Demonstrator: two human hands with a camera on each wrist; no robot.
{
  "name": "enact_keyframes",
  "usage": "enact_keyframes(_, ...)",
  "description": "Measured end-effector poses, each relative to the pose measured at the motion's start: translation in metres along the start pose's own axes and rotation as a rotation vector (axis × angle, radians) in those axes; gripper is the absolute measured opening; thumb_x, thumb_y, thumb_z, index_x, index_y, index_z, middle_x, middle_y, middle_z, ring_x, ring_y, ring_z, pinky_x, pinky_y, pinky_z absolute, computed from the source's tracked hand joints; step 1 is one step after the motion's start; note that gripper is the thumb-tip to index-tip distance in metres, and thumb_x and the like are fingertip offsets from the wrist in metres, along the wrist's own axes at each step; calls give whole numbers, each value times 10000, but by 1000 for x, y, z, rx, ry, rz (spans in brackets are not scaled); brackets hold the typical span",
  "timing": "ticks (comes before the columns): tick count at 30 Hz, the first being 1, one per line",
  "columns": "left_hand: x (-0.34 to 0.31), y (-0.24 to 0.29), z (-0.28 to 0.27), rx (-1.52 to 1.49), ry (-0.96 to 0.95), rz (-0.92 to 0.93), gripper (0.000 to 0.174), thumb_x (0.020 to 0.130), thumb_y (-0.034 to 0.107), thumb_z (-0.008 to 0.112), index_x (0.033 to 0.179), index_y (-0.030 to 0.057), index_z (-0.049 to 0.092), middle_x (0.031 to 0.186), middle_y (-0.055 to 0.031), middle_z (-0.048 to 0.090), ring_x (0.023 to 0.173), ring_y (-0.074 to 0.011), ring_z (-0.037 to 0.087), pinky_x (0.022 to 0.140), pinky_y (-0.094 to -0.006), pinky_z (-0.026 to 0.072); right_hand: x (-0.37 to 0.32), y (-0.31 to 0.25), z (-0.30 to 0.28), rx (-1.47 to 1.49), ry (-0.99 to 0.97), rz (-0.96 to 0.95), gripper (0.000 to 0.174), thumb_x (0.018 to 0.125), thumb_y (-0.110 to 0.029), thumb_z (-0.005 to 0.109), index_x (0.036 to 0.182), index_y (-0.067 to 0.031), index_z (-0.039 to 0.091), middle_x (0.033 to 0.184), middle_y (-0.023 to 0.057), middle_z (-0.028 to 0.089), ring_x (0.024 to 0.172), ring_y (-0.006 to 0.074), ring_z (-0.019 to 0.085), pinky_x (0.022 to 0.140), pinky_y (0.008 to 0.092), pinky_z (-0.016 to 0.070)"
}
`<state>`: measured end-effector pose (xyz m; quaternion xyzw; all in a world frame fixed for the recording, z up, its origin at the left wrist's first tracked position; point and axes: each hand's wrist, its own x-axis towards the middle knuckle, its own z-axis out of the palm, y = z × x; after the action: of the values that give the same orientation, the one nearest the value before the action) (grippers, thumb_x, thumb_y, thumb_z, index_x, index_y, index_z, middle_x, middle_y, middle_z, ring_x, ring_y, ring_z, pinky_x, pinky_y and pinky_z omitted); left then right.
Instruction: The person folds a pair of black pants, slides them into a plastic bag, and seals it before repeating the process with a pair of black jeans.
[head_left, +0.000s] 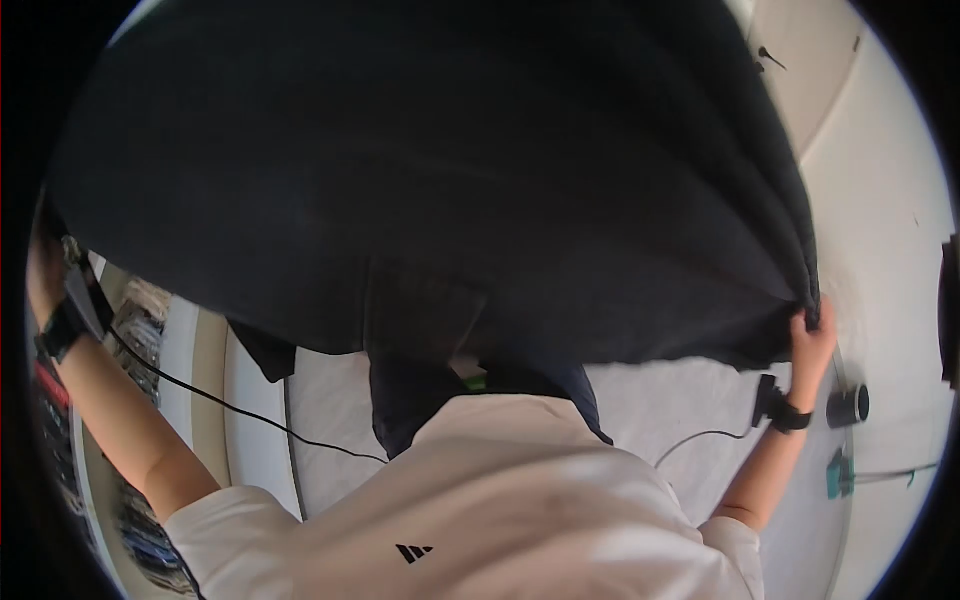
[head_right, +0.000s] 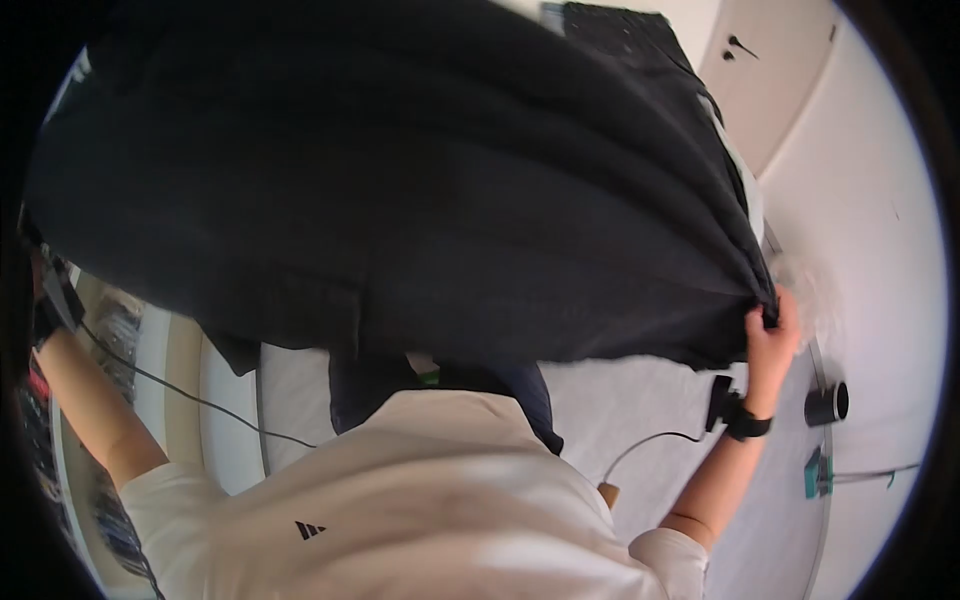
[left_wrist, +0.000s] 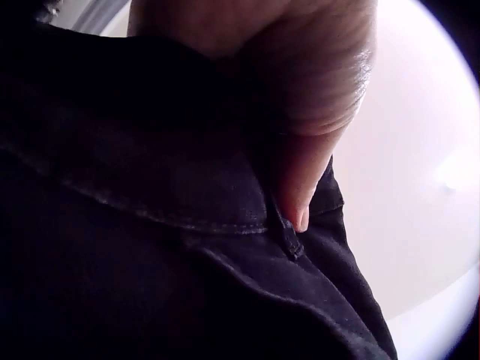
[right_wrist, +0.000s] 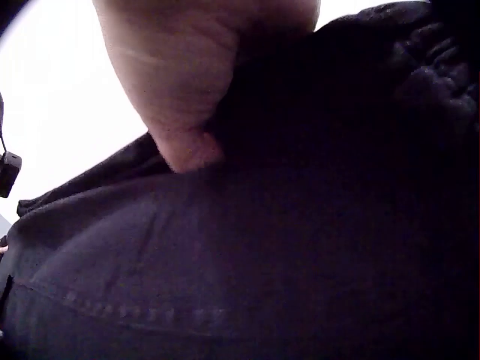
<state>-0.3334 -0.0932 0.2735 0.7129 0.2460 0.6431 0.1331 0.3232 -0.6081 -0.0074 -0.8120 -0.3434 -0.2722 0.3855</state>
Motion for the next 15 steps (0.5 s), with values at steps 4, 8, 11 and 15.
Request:
enact_keyframes(4,-52,-59,-31,160,-74,-256,484,838,292,691,1193,-7,556,1112,-87,614,988,-181,589,897,-290,443,59,-65,22,23,-244,-214,196,819,-13,584,1015,-3,578,830,122,603,743,224,583,717,304,465)
enact_keyframes(8,-86,-117,27,145,-252,-394,445,819,213,695,1171,-25,563,1075,-77,630,952,-160,596,892,-275,438,145,-81,76,-197,-264,-421,151,839,-68,612,974,-25,560,849,181,585,779,368,582,687,363,473)
enact_keyframes(11,-77,-154,38,174,-269,-395,356,823,189,688,1102,-20,612,1031,-54,650,935,-131,590,868,-258,434,208,-92,106,-309,-110,-625,196,824,-97,623,997,-41,548,895,199,586,829,407,567,682,422,467)
enact_keyframes(15,-70,-168,59,114,18,-360,272,846,122,651,1079,-14,617,989,-45,652,902,-118,583,861,-253,427,268,-105,119,-440,135,-682,307,807,-57,596,1107,-73,531,966,158,604,886,372,586,722,424,481)
